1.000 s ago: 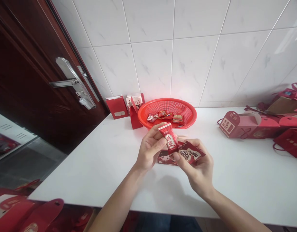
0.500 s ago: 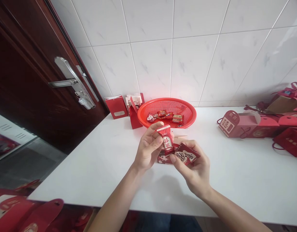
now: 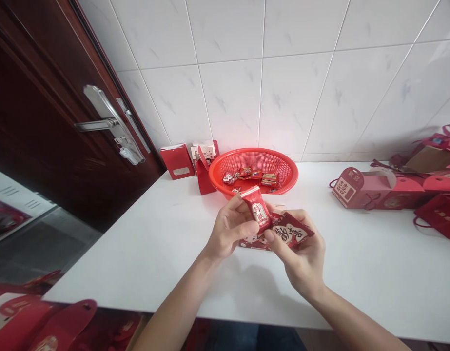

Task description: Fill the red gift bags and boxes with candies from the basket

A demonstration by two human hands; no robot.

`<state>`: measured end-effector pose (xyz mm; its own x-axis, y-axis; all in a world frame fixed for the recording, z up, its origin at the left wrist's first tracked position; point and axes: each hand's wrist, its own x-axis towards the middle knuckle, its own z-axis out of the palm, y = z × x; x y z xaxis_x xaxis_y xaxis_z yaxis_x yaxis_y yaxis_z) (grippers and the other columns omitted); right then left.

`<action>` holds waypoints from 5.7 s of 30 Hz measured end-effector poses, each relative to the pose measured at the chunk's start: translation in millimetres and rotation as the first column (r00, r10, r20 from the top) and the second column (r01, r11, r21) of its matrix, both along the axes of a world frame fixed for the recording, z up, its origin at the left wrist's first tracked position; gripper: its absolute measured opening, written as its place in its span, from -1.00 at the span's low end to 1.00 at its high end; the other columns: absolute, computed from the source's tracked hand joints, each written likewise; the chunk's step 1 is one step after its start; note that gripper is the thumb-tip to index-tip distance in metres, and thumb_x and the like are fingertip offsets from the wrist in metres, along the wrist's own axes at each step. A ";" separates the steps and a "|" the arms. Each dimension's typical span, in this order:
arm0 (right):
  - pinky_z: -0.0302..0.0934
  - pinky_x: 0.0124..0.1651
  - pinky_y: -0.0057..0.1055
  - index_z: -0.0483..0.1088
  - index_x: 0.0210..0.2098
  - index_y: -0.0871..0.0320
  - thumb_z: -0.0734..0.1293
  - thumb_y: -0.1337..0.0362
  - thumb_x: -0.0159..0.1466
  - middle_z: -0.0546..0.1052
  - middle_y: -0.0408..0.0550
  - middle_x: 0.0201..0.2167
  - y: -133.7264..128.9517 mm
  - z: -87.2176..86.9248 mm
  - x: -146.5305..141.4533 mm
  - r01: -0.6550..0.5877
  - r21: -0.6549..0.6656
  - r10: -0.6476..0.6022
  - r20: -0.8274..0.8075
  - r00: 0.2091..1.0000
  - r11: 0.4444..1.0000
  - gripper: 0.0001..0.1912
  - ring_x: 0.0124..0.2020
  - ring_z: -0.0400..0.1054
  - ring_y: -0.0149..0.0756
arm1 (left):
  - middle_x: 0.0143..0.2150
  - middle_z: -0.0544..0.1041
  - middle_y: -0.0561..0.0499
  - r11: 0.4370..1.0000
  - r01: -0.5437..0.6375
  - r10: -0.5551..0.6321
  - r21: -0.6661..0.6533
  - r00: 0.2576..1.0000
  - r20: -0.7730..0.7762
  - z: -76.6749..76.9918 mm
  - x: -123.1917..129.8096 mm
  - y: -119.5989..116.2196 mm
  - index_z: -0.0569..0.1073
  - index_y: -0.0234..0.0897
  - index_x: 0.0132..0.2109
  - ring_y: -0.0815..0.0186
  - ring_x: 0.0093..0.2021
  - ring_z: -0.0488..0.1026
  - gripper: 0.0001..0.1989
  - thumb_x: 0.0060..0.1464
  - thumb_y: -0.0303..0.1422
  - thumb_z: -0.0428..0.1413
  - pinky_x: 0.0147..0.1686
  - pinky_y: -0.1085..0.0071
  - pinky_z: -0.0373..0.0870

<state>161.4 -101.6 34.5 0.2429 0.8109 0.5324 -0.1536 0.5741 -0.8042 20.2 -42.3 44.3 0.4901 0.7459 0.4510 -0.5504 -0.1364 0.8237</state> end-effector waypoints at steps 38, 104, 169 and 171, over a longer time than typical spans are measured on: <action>0.47 -0.42 -0.43 0.45 -0.25 0.10 0.52 0.23 0.22 0.66 -0.12 -0.35 -0.2 6.9 -0.4 0.022 -0.087 -0.021 0.010 1.000 0.996 -0.80 -0.46 0.52 -0.32 | -0.19 0.65 -0.06 0.978 -0.206 0.208 0.034 0.976 -0.065 -4.0 2.0 0.8 0.57 -0.26 -0.06 0.17 -0.15 0.59 -0.75 0.14 -0.29 0.33 -0.09 0.29 0.52; -0.08 -0.52 -0.42 0.02 -0.37 0.05 0.15 0.36 0.34 0.16 -0.32 -0.59 59.7 71.2 35.2 -0.117 -0.310 0.331 0.874 0.357 0.944 -0.81 -0.58 -0.02 -0.41 | -0.34 0.53 -0.05 0.553 -0.276 0.640 0.786 0.745 -0.189 -7.7 -36.7 -3.2 0.37 -0.23 -0.35 0.22 -0.29 0.39 -0.76 0.29 -0.47 -0.06 -0.22 0.23 0.32; 0.45 -0.29 -0.40 0.47 -0.27 0.23 0.53 0.05 0.23 0.59 -0.06 -0.38 63.1 80.8 50.7 -0.616 -0.459 0.750 0.202 0.629 0.640 -0.64 -0.37 0.52 -0.34 | -0.31 0.59 -0.05 0.954 -0.271 0.281 0.125 0.957 -0.071 24.7 -7.9 13.8 0.63 -0.27 -0.25 0.20 -0.27 0.52 -0.72 0.16 -0.12 0.29 -0.17 0.25 0.49; 0.43 -0.32 -0.40 0.45 -0.24 0.22 0.52 0.03 0.24 0.57 -0.07 -0.40 61.1 80.2 47.4 -0.590 -0.461 0.732 0.236 0.639 0.663 -0.62 -0.38 0.51 -0.33 | -0.35 0.56 -0.03 0.945 -0.305 0.315 0.122 0.946 -0.081 22.6 -10.1 14.0 0.61 -0.27 -0.27 0.23 -0.31 0.50 -0.70 0.15 -0.10 0.30 -0.22 0.27 0.47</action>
<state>208.8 -40.4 114.8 -0.5861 0.7983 0.1389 -0.0395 0.1431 -0.9889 10.2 -28.3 66.9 0.2878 0.8181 0.4978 -0.3844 -0.3774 0.8425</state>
